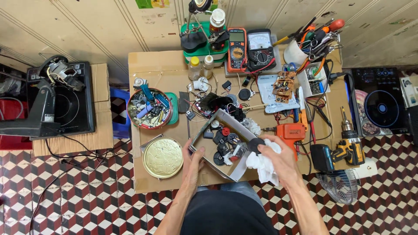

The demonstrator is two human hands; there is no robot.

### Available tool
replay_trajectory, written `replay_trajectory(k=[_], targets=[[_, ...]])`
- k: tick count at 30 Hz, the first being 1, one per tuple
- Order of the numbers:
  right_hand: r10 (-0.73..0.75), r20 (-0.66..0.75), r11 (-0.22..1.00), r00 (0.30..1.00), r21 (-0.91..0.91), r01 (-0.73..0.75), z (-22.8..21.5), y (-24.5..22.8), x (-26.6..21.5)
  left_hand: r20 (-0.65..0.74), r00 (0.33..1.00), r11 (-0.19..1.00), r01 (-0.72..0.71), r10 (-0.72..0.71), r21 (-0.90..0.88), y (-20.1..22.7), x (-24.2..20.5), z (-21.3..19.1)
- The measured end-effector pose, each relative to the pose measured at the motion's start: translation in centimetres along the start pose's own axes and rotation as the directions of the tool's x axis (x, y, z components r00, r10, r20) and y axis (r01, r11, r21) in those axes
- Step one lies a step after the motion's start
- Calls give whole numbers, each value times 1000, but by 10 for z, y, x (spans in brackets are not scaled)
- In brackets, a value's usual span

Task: The person opens a small plastic bag and then sorts through a box of electronic components on a cluttered workbench. They use a white cloth to wipe various items, including small black circular parts and tangled wires, before placing them into a metal tin or back into the box.

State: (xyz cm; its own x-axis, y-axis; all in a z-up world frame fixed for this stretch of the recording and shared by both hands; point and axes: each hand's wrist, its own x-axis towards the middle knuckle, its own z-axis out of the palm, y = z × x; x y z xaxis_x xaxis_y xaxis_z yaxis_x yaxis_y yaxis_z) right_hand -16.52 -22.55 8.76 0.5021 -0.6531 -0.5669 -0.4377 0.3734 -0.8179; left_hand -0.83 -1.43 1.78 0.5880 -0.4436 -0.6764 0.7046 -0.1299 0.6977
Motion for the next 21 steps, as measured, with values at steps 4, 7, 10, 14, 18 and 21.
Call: replay_trajectory(k=[4, 7, 10, 14, 18, 21], targets=[[13, -21, 981, 1000, 193, -9, -10, 4, -6, 15, 1000, 1000, 14, -14, 25, -16, 17, -1], [54, -15, 971, 998, 235, -49, -13, 19, -7, 13, 1000, 998, -18, 18, -55, -26, 26, -2], [68, 70, 977, 995, 196, -81, -9, 24, 4, -50, 996, 988, -84, 78, -129, -24, 33, -6], [93, 144, 993, 985, 60, -102, 0, 20, 10, -146, 963, 966, -200, 225, 165, -36, 33, -25], [77, 184, 996, 980, -66, -66, -7, 27, 21, -223, 644, 649, -557, 731, 518, -8, -18, 0], [76, 172, 987, 982, -150, -50, -7, 11, 20, 21, 615, 383, -517, 788, 766, -13, -14, 17]])
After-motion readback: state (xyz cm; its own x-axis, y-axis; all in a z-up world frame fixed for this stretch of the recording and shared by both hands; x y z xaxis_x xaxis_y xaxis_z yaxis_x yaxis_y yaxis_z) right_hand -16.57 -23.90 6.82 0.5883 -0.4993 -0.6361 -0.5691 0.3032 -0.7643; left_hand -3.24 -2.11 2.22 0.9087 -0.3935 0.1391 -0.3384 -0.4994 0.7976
